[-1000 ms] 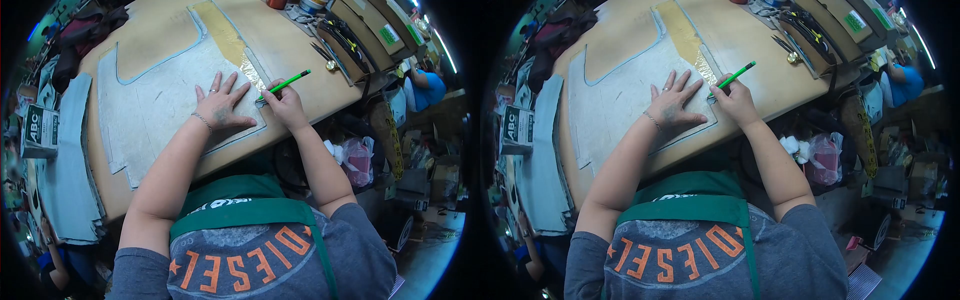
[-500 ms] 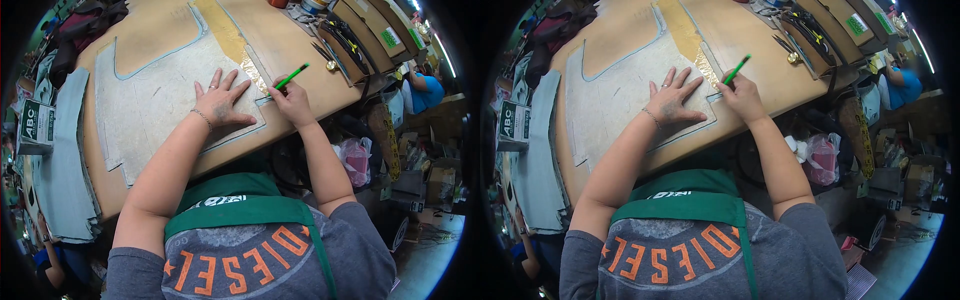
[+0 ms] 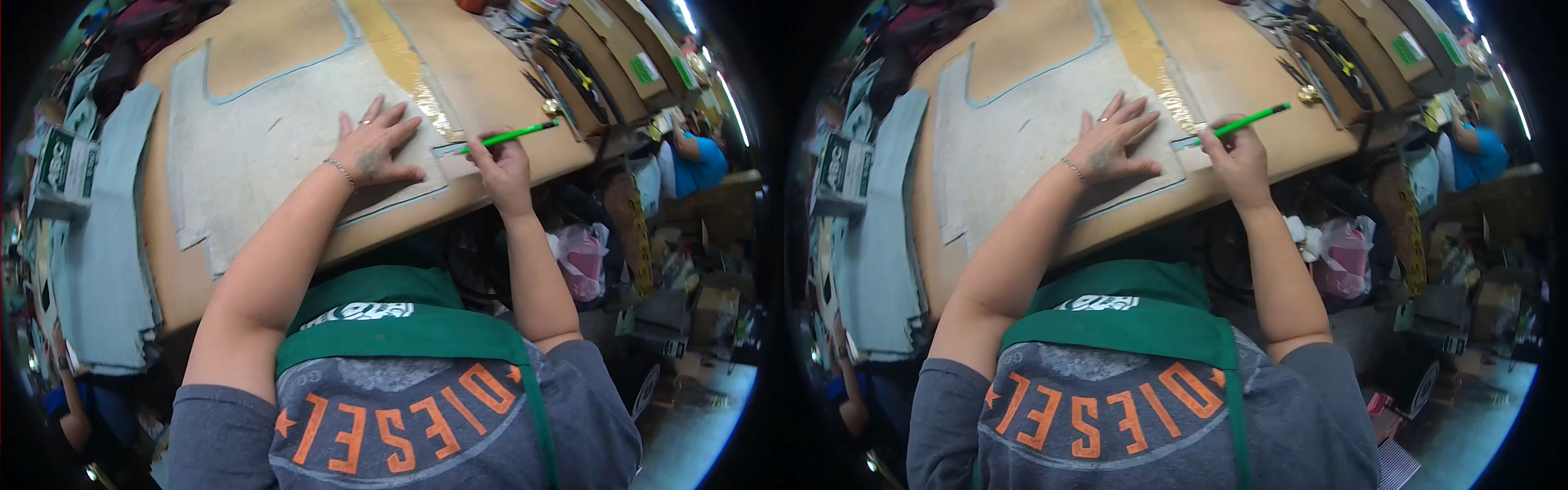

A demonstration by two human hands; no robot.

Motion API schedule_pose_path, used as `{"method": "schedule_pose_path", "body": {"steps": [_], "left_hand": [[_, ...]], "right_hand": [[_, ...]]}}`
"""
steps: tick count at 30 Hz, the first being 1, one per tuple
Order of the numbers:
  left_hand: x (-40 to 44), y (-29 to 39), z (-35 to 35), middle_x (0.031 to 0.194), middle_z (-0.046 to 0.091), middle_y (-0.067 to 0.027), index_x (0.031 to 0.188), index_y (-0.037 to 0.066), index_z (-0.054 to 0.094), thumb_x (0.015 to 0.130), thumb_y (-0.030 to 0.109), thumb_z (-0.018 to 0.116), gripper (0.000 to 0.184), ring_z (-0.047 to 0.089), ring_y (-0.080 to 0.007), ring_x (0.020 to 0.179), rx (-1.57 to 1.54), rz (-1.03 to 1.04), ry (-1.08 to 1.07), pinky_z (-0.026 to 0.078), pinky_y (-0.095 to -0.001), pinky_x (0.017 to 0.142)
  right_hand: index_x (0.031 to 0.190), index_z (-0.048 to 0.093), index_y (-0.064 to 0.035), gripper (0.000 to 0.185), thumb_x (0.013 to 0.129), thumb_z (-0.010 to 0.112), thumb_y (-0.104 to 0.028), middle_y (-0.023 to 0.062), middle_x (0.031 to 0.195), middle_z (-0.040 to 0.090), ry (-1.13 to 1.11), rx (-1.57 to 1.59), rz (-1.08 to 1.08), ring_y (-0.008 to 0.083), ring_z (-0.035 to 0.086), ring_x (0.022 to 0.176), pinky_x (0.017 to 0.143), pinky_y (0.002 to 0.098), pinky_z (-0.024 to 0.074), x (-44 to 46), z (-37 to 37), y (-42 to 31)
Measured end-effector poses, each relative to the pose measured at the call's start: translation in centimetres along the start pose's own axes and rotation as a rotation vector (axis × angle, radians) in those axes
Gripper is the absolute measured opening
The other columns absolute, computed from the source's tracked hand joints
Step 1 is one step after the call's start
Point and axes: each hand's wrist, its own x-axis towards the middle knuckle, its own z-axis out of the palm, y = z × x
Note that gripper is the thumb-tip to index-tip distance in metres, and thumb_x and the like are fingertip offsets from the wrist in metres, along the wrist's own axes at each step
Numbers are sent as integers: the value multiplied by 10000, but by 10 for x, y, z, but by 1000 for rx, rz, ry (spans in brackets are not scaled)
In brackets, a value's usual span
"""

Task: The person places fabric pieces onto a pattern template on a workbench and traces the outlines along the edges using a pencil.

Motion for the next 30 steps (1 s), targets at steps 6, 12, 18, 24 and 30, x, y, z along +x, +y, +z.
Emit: {"method": "schedule_pose_path", "body": {"steps": [6,12,18,24,30], "left_hand": [[-91,-66,-42,1379,267,-70,1238,206,441,673,527,621,674,115,-334,1302,-5,-236,152,130,-685,914],[-195,-101,-75,1389,241,-114,1265,186,409,693,490,625,684,122,-364,1296,51,-573,127,163,-643,932],[-244,-116,-69,1395,236,-98,1272,184,404,687,518,606,703,113,-338,1304,45,-663,164,116,-638,944],[-249,-121,-64,1411,200,-79,1300,208,362,546,668,612,918,72,-318,1315,76,-651,149,66,-627,963],[-248,-120,-62,1413,194,-85,1310,218,342,543,697,587,937,62,-314,1317,114,-650,153,70,-620,967]], "right_hand": [[887,479,-42,85,832,544,-39,53,784,573,-120,260,219,103,581,708,629,204,454,-43,27,-16],[886,480,-16,98,832,551,-57,64,845,576,-450,331,179,110,567,789,694,225,455,-64,95,-35],[827,503,-9,119,800,601,-71,63,796,593,-662,299,168,86,550,746,665,220,443,-76,172,-43],[785,519,-9,153,779,638,-105,60,758,598,-735,250,148,86,548,718,643,222,441,-89,216,-48],[774,517,-17,191,760,661,-141,74,740,607,-749,205,33,102,555,673,595,244,439,-100,243,-44]]}}
